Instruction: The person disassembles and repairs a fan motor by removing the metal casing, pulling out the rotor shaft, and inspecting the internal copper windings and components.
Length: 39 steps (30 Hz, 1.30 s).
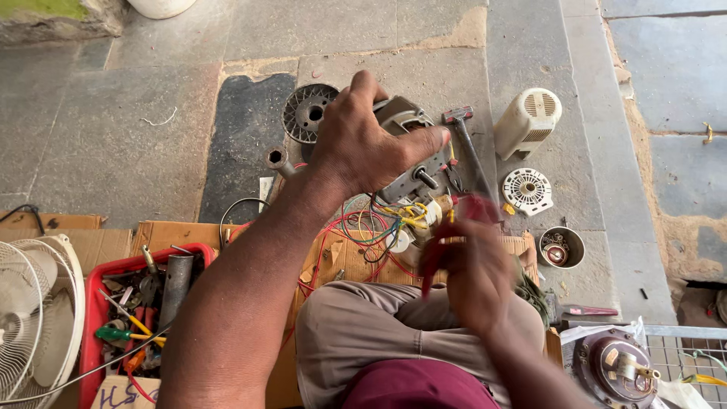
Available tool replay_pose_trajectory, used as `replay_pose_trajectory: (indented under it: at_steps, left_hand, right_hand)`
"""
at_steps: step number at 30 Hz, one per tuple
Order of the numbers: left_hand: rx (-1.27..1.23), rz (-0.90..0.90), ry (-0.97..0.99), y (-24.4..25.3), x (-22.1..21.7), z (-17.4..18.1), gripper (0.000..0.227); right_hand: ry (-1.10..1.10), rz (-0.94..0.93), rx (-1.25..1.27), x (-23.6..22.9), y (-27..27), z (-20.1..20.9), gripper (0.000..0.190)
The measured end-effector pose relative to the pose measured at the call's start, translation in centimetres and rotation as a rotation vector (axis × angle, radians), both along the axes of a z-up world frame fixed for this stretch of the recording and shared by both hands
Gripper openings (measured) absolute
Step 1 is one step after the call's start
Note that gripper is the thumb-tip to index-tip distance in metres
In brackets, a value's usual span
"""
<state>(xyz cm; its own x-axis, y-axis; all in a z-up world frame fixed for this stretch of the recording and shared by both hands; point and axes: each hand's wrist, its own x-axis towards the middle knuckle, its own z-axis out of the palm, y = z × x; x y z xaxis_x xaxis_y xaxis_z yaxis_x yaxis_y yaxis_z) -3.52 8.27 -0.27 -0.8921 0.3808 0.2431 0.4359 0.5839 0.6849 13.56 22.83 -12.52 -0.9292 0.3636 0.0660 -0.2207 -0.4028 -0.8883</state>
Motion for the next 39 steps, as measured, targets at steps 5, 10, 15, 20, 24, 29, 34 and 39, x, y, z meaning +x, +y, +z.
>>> replay_pose_trajectory:
  at_steps: [5, 10, 15, 20, 24, 29, 34, 39]
  left_hand:
    - [-0.061, 0.028, -0.148, -1.3, -0.5, 0.7, 0.065]
    - [-0.128, 0.105, 0.011, -1.0, 0.0, 0.2, 0.068]
    - [-0.132, 0.087, -0.149, -1.5, -1.1, -0.1, 0.065]
    - [0.003, 0.019, -0.009, -2.2, 0.4, 0.3, 0.063]
    - [-0.052, -0.005, -0.096, -3.6, 0.4, -0.6, 0.061]
    - [0.043, -0.306, -0.056, -4.6, 2.7, 0.2, 0.061]
    - [0.097, -0.603, -0.072, -4.9, 5.5, 0.8, 0.068]
    - [0.158, -0.769, 0.030, -4.8, 7.1, 1.8, 0.080]
  right_hand:
    - [-0.229, 0.053, 0.075, -0.1, 2.3, 1.5, 0.032]
    - [-0.560, 0.280, 0.097, -2.3, 2.4, 1.9, 0.028]
    - [-0.128, 0.110, 0.011, -1.1, 0.7, 3.1, 0.030]
    - [-0.514, 0.269, 0.184, -0.9, 5.7, 3.2, 0.041]
    - [-0.860, 0.502, 0.400, 5.9, 11.1, -4.5, 0.041]
    - [-1.140, 0.776, 0.484, 13.2, 12.5, -12.8, 0.047]
    - [-1.134, 0.734, 0.645, 9.6, 11.8, -8.4, 0.042]
    - [-0.486, 0.128, -0.141, -2.1, 8.6, 2.0, 0.045]
